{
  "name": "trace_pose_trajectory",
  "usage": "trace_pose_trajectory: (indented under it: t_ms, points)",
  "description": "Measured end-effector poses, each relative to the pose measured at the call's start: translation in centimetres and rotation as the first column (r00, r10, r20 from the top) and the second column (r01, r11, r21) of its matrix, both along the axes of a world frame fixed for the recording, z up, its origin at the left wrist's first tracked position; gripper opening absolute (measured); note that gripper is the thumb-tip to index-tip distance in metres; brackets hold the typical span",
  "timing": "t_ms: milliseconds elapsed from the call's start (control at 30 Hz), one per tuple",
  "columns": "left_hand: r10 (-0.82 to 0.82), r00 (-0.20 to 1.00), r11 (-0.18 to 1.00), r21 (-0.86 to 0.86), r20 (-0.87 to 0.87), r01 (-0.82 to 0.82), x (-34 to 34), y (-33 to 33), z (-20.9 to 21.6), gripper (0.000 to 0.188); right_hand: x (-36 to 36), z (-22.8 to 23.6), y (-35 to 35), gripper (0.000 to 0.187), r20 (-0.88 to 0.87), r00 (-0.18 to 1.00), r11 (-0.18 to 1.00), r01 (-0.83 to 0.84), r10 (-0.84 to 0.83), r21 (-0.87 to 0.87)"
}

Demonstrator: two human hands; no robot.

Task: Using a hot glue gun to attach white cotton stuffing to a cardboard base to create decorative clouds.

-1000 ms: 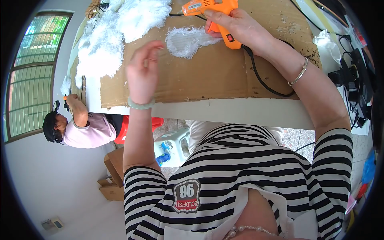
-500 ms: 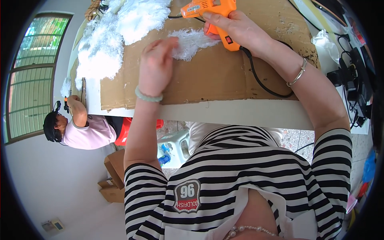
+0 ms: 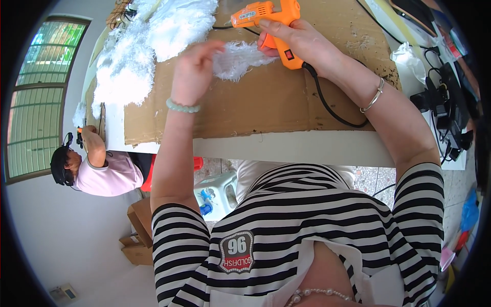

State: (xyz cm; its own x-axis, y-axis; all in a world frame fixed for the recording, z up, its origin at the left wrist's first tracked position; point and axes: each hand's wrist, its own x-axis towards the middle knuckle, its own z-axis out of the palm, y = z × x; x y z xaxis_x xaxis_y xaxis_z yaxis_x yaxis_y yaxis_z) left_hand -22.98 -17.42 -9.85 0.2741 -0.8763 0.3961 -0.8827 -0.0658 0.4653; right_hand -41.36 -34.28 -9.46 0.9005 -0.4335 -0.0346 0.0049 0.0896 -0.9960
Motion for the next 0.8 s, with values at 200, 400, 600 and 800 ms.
trace_pose_trajectory:
  t_ms: [200,400,600,800]
  points:
    - [0.152,0.906,0.888,-0.347,-0.394,-0.3,-1.9,-1.3,2.0,0.019,-0.2,1.2,-0.4,0.036,0.186,0.981,0.966,0.004,-0.054,0.258]
    - [0.135,0.9,0.858,-0.405,-0.414,-0.315,-3.3,-1.6,1.3,0.018,-0.5,3.5,-1.2,0.031,0.204,0.959,0.929,0.117,-0.199,0.352]
    - [-0.029,0.897,0.862,-0.466,-0.441,-0.201,-2.7,-1.6,-0.3,0.014,-1.1,4.4,-2.9,0.032,0.293,0.931,0.943,0.121,-0.216,0.309]
    - [0.043,0.885,0.911,-0.345,-0.463,-0.225,-2.7,-0.9,-0.5,0.013,-2.0,4.8,-2.1,0.031,0.297,0.921,0.958,0.193,-0.252,0.215]
